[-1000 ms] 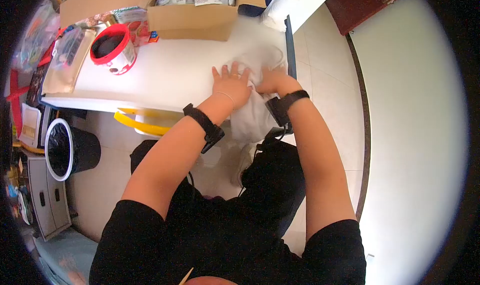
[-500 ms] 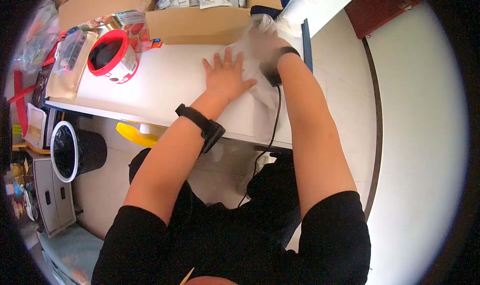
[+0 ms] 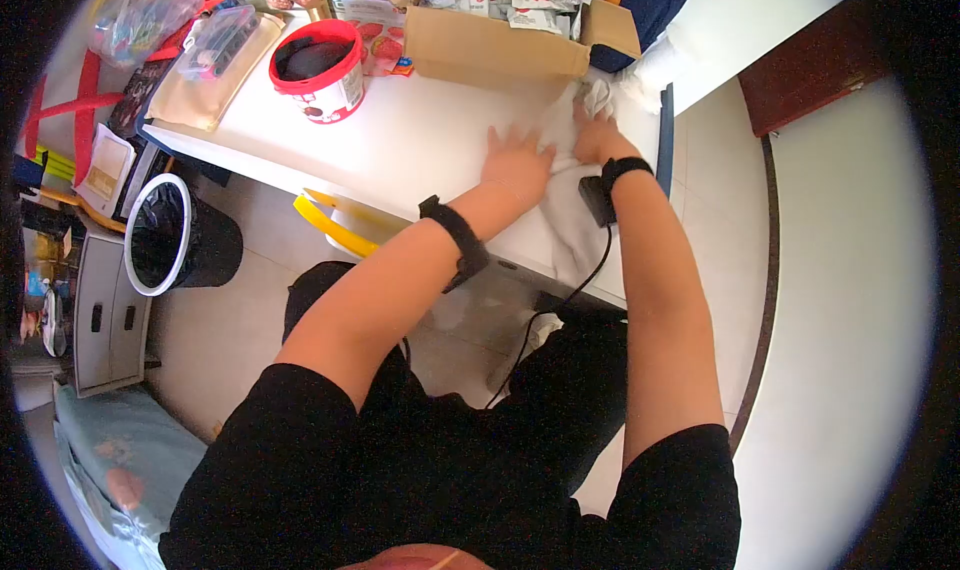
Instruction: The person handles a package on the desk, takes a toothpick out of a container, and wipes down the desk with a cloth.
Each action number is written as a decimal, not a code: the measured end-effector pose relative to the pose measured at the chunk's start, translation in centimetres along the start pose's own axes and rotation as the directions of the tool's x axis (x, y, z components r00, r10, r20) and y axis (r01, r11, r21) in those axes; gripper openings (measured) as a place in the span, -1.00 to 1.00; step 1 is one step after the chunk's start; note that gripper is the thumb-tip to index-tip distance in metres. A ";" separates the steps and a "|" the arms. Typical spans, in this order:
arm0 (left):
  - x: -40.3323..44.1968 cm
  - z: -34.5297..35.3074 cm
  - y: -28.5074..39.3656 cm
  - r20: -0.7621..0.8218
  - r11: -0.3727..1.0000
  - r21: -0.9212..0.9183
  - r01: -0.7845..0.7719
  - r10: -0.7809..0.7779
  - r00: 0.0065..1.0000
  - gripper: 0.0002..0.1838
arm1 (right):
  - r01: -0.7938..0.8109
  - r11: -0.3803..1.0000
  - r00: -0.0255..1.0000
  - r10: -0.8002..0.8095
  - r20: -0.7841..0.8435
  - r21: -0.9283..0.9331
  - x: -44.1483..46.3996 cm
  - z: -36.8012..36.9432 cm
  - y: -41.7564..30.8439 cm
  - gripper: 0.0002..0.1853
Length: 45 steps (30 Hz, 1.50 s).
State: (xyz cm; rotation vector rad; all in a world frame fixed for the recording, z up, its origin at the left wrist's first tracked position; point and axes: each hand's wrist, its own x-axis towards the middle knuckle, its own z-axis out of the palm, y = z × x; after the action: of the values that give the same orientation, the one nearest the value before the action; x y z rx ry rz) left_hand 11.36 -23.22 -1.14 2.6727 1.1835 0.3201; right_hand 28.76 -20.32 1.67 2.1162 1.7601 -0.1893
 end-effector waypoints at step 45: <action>-9.6 -19.1 0.6 -0.433 -0.458 -0.787 0.412 0.887 0.159 -0.81 | -0.174 0.972 0.974 0.146 -0.176 -0.158 -12.3 1.2 -13.5 -0.32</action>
State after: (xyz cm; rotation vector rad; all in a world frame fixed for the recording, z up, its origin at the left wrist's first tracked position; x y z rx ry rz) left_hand 0.15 -28.97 16.20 0.8443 -0.9428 -0.1037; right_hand 13.27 -30.12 2.03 2.1854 1.6163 0.1799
